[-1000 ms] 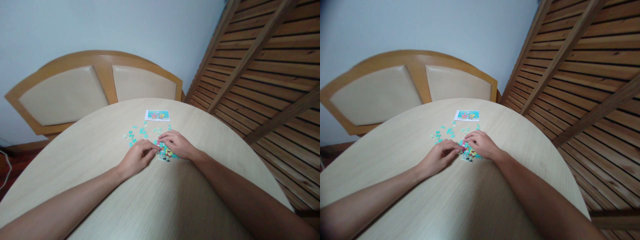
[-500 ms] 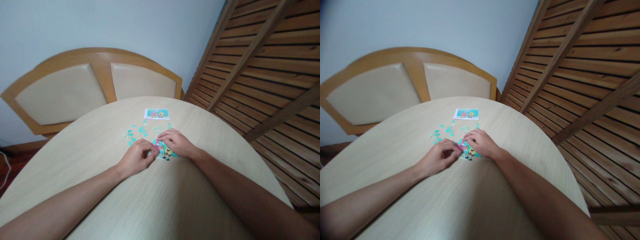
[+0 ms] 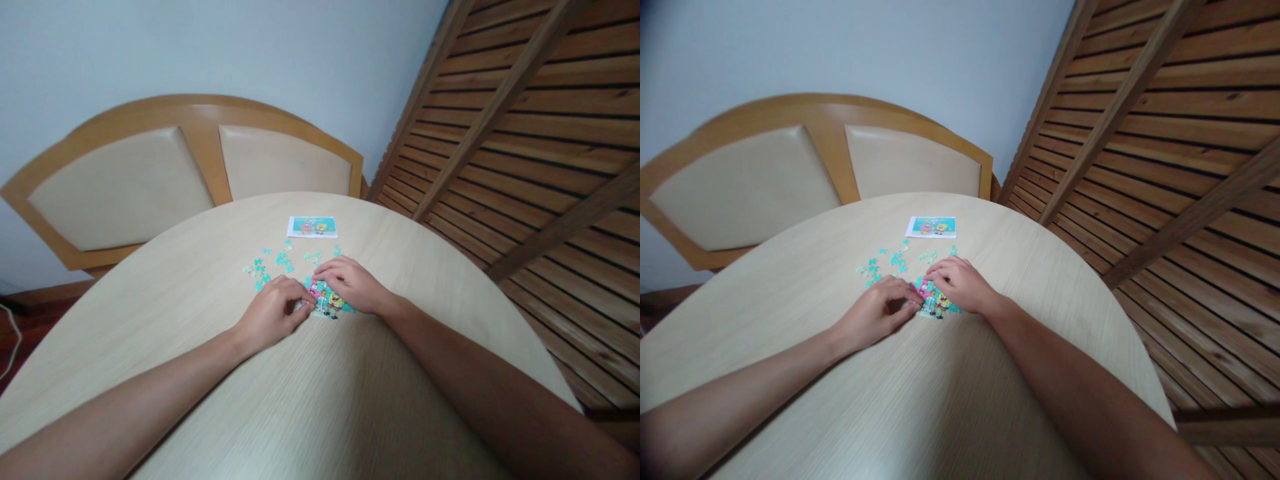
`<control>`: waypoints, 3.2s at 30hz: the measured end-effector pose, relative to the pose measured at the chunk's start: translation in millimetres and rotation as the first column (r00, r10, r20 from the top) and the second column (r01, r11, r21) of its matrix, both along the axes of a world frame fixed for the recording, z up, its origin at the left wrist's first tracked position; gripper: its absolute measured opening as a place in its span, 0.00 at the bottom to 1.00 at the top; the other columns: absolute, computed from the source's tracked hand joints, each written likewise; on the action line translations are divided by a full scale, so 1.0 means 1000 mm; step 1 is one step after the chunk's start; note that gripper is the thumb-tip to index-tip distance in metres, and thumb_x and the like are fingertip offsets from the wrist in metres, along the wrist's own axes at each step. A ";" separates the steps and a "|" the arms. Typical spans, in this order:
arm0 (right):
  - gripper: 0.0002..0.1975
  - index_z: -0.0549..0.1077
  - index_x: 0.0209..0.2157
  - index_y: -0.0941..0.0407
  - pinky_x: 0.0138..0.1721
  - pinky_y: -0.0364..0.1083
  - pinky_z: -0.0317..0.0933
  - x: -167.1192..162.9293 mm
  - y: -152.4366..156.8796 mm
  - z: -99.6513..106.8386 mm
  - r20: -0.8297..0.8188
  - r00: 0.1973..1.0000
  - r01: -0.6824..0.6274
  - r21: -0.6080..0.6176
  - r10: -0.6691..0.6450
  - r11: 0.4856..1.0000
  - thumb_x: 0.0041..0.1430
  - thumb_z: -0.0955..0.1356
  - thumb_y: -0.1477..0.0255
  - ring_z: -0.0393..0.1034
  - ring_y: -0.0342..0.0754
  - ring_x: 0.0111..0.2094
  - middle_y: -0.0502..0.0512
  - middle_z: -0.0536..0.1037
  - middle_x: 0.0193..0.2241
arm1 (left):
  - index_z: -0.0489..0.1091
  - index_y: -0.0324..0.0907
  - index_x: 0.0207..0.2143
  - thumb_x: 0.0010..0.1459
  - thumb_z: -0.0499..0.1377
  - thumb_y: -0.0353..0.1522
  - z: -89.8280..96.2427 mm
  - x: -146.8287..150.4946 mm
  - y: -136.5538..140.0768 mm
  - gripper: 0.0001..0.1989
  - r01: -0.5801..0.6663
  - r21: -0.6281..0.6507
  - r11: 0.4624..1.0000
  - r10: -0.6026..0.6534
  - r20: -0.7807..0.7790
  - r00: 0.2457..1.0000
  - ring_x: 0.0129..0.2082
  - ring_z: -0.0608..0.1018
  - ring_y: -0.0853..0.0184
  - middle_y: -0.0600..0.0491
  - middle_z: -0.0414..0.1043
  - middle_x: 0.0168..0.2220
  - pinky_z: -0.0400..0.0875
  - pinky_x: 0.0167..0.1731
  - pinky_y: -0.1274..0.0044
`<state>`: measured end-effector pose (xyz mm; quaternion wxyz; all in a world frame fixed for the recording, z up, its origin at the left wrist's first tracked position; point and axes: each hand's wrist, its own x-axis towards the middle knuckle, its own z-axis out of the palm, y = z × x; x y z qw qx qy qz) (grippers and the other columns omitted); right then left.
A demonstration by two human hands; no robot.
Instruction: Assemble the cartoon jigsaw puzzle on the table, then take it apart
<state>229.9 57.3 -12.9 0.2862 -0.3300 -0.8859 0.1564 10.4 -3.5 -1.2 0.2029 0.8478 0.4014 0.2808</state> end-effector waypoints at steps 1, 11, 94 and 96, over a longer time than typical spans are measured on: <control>0.15 0.82 0.41 0.54 0.54 0.51 0.63 0.000 0.000 0.000 -0.003 1.000 0.003 -0.003 -0.003 1.000 0.67 0.62 0.74 0.73 0.50 0.48 0.54 0.83 0.44 | 0.77 0.45 0.36 0.63 0.60 0.32 0.000 0.000 0.000 0.06 0.000 0.003 1.000 0.000 -0.004 1.000 0.39 0.76 0.62 0.52 0.79 0.35 0.66 0.45 0.69; 0.15 0.81 0.41 0.55 0.54 0.52 0.62 -0.001 0.000 0.000 -0.002 1.000 0.004 -0.012 -0.004 1.000 0.68 0.62 0.73 0.73 0.50 0.48 0.54 0.83 0.44 | 0.77 0.45 0.36 0.63 0.60 0.30 -0.002 0.000 0.001 0.05 0.009 0.022 1.000 -0.008 -0.037 0.999 0.39 0.76 0.62 0.53 0.78 0.36 0.66 0.45 0.69; 0.14 0.78 0.49 0.52 0.58 0.60 0.57 0.013 0.011 -0.006 0.075 0.928 0.359 0.077 -0.364 0.930 0.64 0.67 0.70 0.66 0.57 0.58 0.57 0.80 0.49 | 0.75 0.44 0.44 0.65 0.54 0.32 0.003 -0.002 0.002 0.10 0.218 0.226 0.949 -0.158 -0.258 0.953 0.51 0.77 0.58 0.47 0.76 0.50 0.72 0.53 0.63; 0.12 0.79 0.47 0.52 0.57 0.59 0.59 0.015 0.013 -0.007 0.049 0.921 0.382 0.076 -0.386 0.921 0.62 0.68 0.71 0.68 0.57 0.55 0.57 0.81 0.47 | 0.75 0.44 0.43 0.66 0.53 0.31 0.002 -0.002 0.002 0.11 0.160 0.226 0.961 -0.101 -0.253 0.962 0.49 0.77 0.58 0.47 0.76 0.49 0.73 0.51 0.63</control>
